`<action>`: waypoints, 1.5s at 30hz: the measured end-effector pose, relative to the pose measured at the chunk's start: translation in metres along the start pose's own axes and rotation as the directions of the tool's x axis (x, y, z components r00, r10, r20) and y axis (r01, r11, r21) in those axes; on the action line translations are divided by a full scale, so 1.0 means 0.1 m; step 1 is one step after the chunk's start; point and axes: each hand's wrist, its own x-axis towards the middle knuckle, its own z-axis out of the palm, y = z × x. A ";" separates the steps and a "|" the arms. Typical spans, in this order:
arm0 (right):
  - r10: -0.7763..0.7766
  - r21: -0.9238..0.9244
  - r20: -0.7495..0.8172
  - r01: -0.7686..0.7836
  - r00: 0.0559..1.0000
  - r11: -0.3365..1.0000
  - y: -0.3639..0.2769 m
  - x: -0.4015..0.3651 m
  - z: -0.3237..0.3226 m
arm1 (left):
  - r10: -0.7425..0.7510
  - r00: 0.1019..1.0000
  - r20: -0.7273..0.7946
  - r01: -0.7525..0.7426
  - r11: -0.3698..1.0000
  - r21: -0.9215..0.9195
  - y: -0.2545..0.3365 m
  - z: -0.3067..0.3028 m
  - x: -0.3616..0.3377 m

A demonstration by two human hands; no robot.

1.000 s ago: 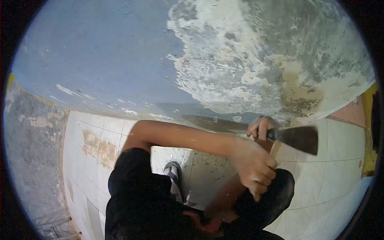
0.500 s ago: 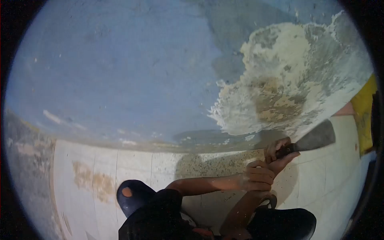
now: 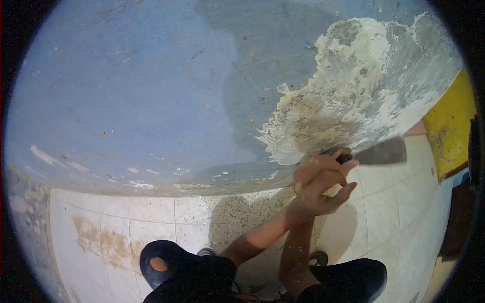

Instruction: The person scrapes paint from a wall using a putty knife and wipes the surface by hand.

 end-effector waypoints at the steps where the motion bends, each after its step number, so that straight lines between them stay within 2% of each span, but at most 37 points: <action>1: 0.016 -0.017 -0.020 -0.016 1.000 1.000 0.09 -0.04 0.04 | -0.006 0.999 0.035 0.005 0.999 0.050 -0.02 -0.07 0.03; 2: 0.033 -0.034 -0.036 -0.034 0.999 0.999 0.17 -0.07 0.07 | -0.053 0.991 0.125 0.034 0.989 0.145 -0.06 -0.11 0.06; 3: 0.048 -0.051 -0.052 -0.051 0.997 0.997 0.23 -0.10 0.09 | -0.046 0.991 0.124 0.024 0.985 0.169 -0.07 -0.16 0.09; 4: 0.063 -0.063 -0.064 -0.067 0.996 0.996 0.26 -0.12 0.11 | -0.184 0.938 0.294 0.108 0.960 0.257 -0.06 -0.22 0.13; 5: 0.073 -0.077 -0.072 -0.079 0.995 0.994 0.29 -0.14 0.10 | -0.327 0.839 0.435 0.172 0.918 0.357 -0.05 -0.24 0.18; 6: 0.082 -0.085 -0.075 -0.088 0.994 0.992 0.29 -0.16 0.09 | -0.231 0.803 0.550 -0.006 0.919 0.394 -0.07 -0.21 0.26; 7: 0.087 -0.094 -0.082 -0.095 0.993 0.991 0.28 -0.18 0.07 | -0.233 0.802 0.550 -0.016 0.912 0.409 -0.06 -0.16 0.33; 9: 0.097 -0.121 -0.092 -0.108 0.991 0.987 0.31 -0.20 0.04 | -0.369 0.520 0.770 -0.255 0.793 0.553 0.05 -0.03 0.46; 10: 0.095 -0.132 -0.098 -0.108 0.991 0.985 0.30 -0.19 0.02 | -0.377 0.516 0.769 -0.260 0.787 0.560 0.07 0.05 0.49; 12: 0.088 -0.148 -0.118 -0.105 0.989 0.983 0.29 -0.18 0.01 | -0.398 0.461 0.793 -0.482 0.638 0.600 0.11 0.16 0.52; 13: 0.079 -0.162 -0.130 -0.100 0.988 0.982 0.30 -0.18 0.02 | -0.410 0.459 0.788 -0.481 0.631 0.608 0.14 0.15 0.51; 15: 0.066 -0.204 -0.135 -0.093 0.989 0.975 0.31 -0.19 0.04 | -0.498 0.550 0.671 -0.393 0.554 0.734 0.20 0.15 0.47; 16: 0.049 -0.232 -0.142 -0.081 0.989 0.969 0.31 -0.21 0.06 | -0.492 0.547 0.678 -0.397 0.561 0.727 0.22 0.11 0.43; 18: 0.007 -0.289 -0.179 -0.059 0.984 0.956 0.29 -0.30 0.07 | -0.406 0.781 0.475 -0.080 0.688 0.721 0.22 -0.03 0.37; 19: -0.009 -0.305 -0.214 -0.058 0.977 0.951 0.27 -0.36 0.08 | -0.401 0.773 0.492 -0.087 0.700 0.708 0.21 -0.05 0.36; 21: -0.017 -0.309 -0.272 -0.071 0.962 0.948 0.21 -0.52 0.11 | -0.227 0.929 0.292 0.005 0.797 0.605 0.19 -0.11 0.33; 22: 0.006 -0.571 -0.036 -0.026 0.999 0.820 0.13 -0.58 0.06 | -0.269 0.896 0.355 -0.024 0.767 0.641 0.12 -0.23 0.28; 23: -0.001 -0.590 -0.046 -0.026 0.999 0.807 0.16 -0.68 0.00 | -0.271 0.892 0.362 -0.016 0.782 0.623 0.07 -0.27 0.24; 25: 0.039 -0.552 -0.058 -0.065 0.998 0.831 0.30 -0.84 -0.11 | -0.327 0.891 0.313 0.168 0.881 0.442 0.00 -0.30 0.16; 26: 0.001 -0.506 -0.076 -0.039 0.997 0.862 0.16 -0.83 -0.01 | -0.321 0.894 0.313 0.175 0.893 0.415 -0.04 -0.30 0.11; 27: -0.037 -0.460 -0.093 -0.010 0.995 0.888 0.03 -0.81 0.10 | -0.453 0.844 0.288 0.403 0.889 0.220 -0.09 -0.29 0.03; 28: 0.304 -0.123 -0.085 -0.313 0.949 0.942 -0.02 -0.94 -0.04 | -0.577 0.761 0.295 0.601 0.799 0.013 -0.11 -0.27 -0.02; 29: 0.595 0.214 0.034 -0.588 0.803 0.780 -0.07 -1.05 -0.18 | -0.581 0.758 0.297 0.610 0.792 -0.007 -0.12 -0.24 -0.04; 30: 0.649 0.308 0.189 -0.672 0.737 0.674 -0.11 -1.11 -0.33 | -0.628 0.697 0.345 0.698 0.705 -0.127 -0.13 -0.21 -0.05; 31: 0.658 0.301 0.177 -0.677 0.732 0.672 -0.16 -1.16 -0.39 | -0.663 0.634 0.397 0.769 0.595 -0.234 -0.13 -0.18 -0.08; 32: 0.640 0.282 0.176 -0.662 0.748 0.695 -0.18 -1.20 -0.43 | -0.667 0.620 0.413 0.784 0.537 -0.311 -0.10 -0.15 -0.11; 35: 0.634 0.210 0.185 -0.661 0.751 0.721 -0.24 -1.25 -0.40 | -0.652 0.627 0.426 0.778 0.493 -0.390 -0.04 -0.23 -0.25; 36: 0.693 0.117 0.120 -0.703 0.711 0.702 -0.26 -1.27 -0.34 | -0.657 0.625 0.422 0.779 0.491 -0.390 -0.04 -0.29 -0.32; 37: 0.741 0.025 0.049 -0.743 0.669 0.669 -0.28 -1.28 -0.29 | -0.695 0.615 0.372 0.786 0.502 -0.361 -0.07 -0.38 -0.42; 38: 0.767 -0.101 0.065 -0.760 0.638 0.641 -0.21 -1.32 -0.33 | -0.730 0.604 0.321 0.793 0.512 -0.330 -0.10 -0.48 -0.48; 39: 0.770 -0.100 0.066 -0.763 0.635 0.638 -0.15 -1.38 -0.30 | -0.732 0.602 0.318 0.794 0.511 -0.328 -0.14 -0.58 -0.52; 41: 0.752 -0.287 -0.133 -0.751 0.646 0.594 0.00 -1.53 -0.10 | -0.705 0.608 0.366 0.792 0.570 -0.218 -0.16 -0.78 -0.54; 42: 0.726 -0.344 -0.180 -0.733 0.664 0.586 0.12 -1.66 -0.09 | -0.709 0.605 0.363 0.795 0.568 -0.216 -0.13 -0.82 -0.53; 43: 0.728 -0.343 -0.178 -0.735 0.662 0.585 0.14 -1.67 -0.02 | -0.738 0.601 0.307 0.795 0.592 -0.134 -0.08 -0.83 -0.47; 44: 0.668 -0.357 -0.159 -0.673 0.727 0.648 0.15 -1.66 0.07 | -0.761 0.600 0.249 0.792 0.608 -0.050 -0.02 -0.83 -0.41; 45: 0.601 -0.367 -0.141 -0.606 0.786 0.706 0.15 -1.63 0.13 | -0.763 0.598 0.246 0.793 0.608 -0.043 0.03 -0.82 -0.35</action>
